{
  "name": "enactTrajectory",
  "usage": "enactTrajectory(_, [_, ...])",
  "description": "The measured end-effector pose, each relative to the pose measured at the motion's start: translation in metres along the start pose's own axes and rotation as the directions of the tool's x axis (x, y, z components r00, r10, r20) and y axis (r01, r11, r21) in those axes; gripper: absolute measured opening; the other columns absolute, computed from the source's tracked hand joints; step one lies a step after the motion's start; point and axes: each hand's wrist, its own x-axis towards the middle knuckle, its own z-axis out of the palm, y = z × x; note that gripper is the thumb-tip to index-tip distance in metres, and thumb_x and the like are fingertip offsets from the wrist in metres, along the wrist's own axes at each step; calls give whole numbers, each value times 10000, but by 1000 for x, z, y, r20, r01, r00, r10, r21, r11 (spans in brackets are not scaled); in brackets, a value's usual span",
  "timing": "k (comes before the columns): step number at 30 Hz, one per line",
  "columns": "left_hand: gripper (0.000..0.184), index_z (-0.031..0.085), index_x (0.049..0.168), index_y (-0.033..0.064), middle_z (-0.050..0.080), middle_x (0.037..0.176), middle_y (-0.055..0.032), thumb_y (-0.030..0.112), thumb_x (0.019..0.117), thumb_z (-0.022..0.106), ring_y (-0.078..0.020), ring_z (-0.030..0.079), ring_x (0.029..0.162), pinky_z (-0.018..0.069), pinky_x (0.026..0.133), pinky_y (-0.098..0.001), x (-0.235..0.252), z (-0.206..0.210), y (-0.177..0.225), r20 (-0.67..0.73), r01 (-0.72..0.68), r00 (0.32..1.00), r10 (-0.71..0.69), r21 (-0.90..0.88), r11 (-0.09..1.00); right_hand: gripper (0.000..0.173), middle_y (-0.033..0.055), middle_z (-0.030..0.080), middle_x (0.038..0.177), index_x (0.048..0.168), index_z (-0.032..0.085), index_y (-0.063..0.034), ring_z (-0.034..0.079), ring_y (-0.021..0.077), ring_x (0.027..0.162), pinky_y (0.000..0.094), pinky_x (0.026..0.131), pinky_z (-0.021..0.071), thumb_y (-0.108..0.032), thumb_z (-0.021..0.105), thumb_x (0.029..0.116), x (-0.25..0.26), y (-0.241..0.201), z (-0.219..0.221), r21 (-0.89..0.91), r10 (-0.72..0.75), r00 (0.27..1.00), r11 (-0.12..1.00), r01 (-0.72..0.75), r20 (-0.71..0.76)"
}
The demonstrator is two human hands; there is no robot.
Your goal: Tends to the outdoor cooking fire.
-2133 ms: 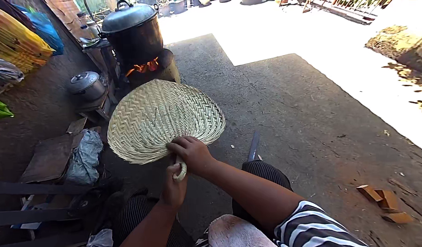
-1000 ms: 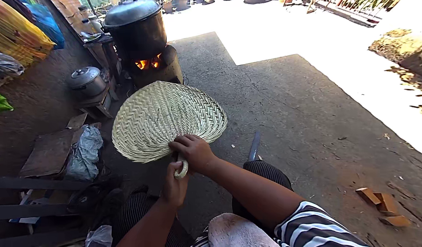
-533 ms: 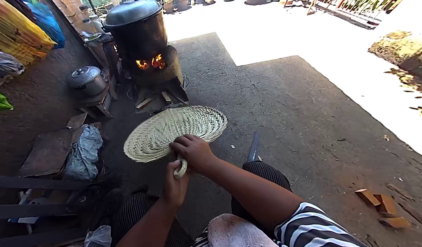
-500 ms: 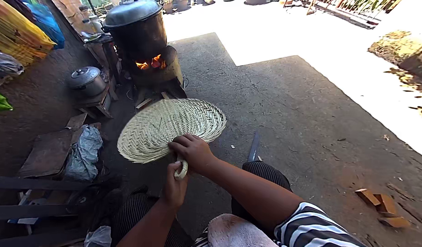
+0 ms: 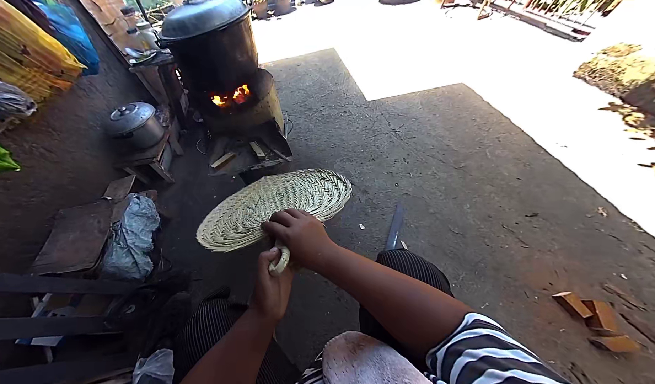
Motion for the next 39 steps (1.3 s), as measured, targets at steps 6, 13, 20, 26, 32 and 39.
enactTrajectory(6, [516, 336, 1443, 46, 631, 1170, -82, 248, 968, 357, -159, 658, 1034, 557, 907, -342, 0, -2, -1, 18, -24, 1000, 24, 54, 998, 315, 121, 734, 1090, 1180, 769, -163, 705, 314, 1036, 476, 885, 573, -31, 659, 916, -1, 3, 4, -31, -69, 991, 997, 66, -110])
enactTrajectory(13, [601, 288, 1483, 55, 582, 1232, -77, 282, 940, 412, -144, 623, 1091, 536, 947, -328, -1, -2, -3, 9, -76, 997, 76, 58, 995, 256, 102, 736, 1039, 1123, 775, -140, 712, 289, 991, 447, 846, 583, -47, 653, 918, 1, 1, 6, -47, -108, 980, 994, 102, -166])
enactTrajectory(20, [568, 289, 1474, 36, 578, 1220, -73, 258, 954, 351, -126, 620, 1082, 533, 948, -309, -4, 0, -1, -2, -72, 997, 72, 90, 993, 262, 113, 737, 1045, 1119, 772, -130, 713, 301, 998, 458, 850, 583, -40, 661, 900, 0, 1, 5, -49, -101, 984, 994, 94, -144])
enactTrajectory(26, [422, 434, 1320, 30, 652, 1097, -102, 241, 1007, 247, -176, 674, 974, 565, 879, -347, 0, 2, -2, -37, -3, 999, 5, 53, 999, 248, 138, 729, 1090, 1133, 761, -99, 698, 334, 1047, 507, 885, 561, -22, 655, 922, 0, 2, -2, -7, -4, 998, 1000, 5, 62])
enactTrajectory(32, [431, 409, 1346, 17, 651, 1113, -108, 243, 996, 297, -180, 677, 988, 570, 888, -351, -1, 1, -3, -3, -11, 1000, 12, 55, 998, 252, 128, 730, 1067, 1110, 767, -113, 705, 324, 1034, 498, 888, 570, -15, 689, 892, 0, 4, -4, -20, -42, 999, 999, 42, 12])
enactTrajectory(39, [504, 387, 1407, 7, 621, 1184, -100, 265, 980, 309, -151, 644, 1051, 535, 944, -324, -3, 0, -2, 2, -33, 999, 33, 92, 995, 245, 116, 735, 1054, 1097, 775, -132, 710, 303, 1017, 468, 878, 577, -31, 663, 903, 0, 2, -1, -45, -78, 991, 996, 73, -105])
